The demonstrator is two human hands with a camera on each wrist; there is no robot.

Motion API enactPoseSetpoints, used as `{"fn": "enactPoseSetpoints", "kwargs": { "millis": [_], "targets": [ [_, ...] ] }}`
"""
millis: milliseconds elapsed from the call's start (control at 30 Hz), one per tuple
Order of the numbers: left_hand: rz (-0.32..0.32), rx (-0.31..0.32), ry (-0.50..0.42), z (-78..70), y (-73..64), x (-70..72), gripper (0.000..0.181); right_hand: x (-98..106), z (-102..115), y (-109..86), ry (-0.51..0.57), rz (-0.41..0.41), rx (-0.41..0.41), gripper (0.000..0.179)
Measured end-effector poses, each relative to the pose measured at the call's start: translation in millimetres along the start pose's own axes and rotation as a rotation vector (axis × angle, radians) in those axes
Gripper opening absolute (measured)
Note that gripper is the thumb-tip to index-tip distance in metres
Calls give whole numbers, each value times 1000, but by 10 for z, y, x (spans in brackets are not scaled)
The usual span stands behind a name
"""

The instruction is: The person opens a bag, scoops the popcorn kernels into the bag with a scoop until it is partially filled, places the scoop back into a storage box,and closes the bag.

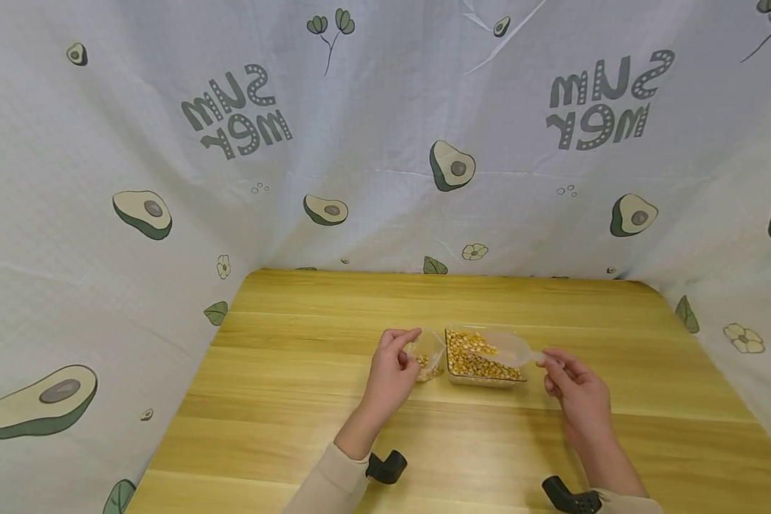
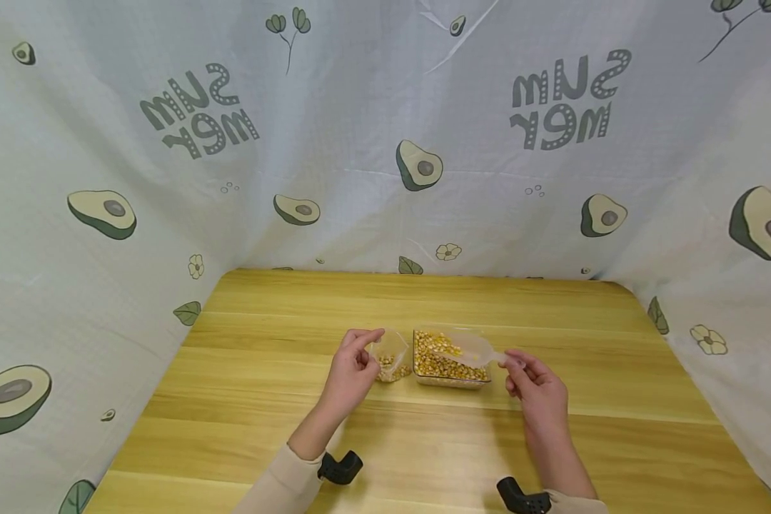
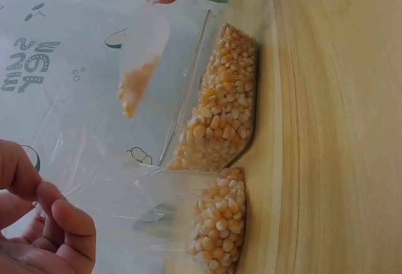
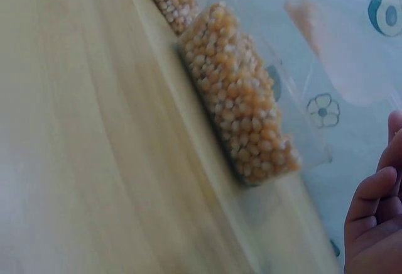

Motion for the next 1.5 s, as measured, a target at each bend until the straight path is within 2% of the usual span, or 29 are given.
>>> {"fn": "enactPoseSetpoints", "kwargs": {
  "millis": [300, 467, 733, 933, 1300, 1500],
  "targets": [
    [-21, 2, -9, 23, -2, 7, 55, -190, 226, -72, 84, 89, 54, 18],
    [-14, -1, -11, 34, 4, 0, 56, -286, 343, -117, 67, 103, 80, 18],
    [8, -8, -21, 40, 17, -13, 57, -452, 454, -160, 4, 135, 114, 19],
    [13, -3, -22, 39, 19, -17, 58, -528, 475, -166, -61, 119, 98, 17],
    [10, 6, -20, 48, 30, -24, 58, -635, 483, -147, -234, 108, 96, 31],
    [7, 15, -31, 53, 36, -20, 59, -705, 543, -159, -351, 113, 137, 31]
  ]
}}
Point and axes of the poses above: each hand's wrist, its own y-axis towards the middle knuckle, its own x-axis out of the back of the hand, z = x × y, the point moved 8 cm from there along y, towards the middle knuckle, and after that the axes turned 8 degrees about x, right-handed, at the moved point
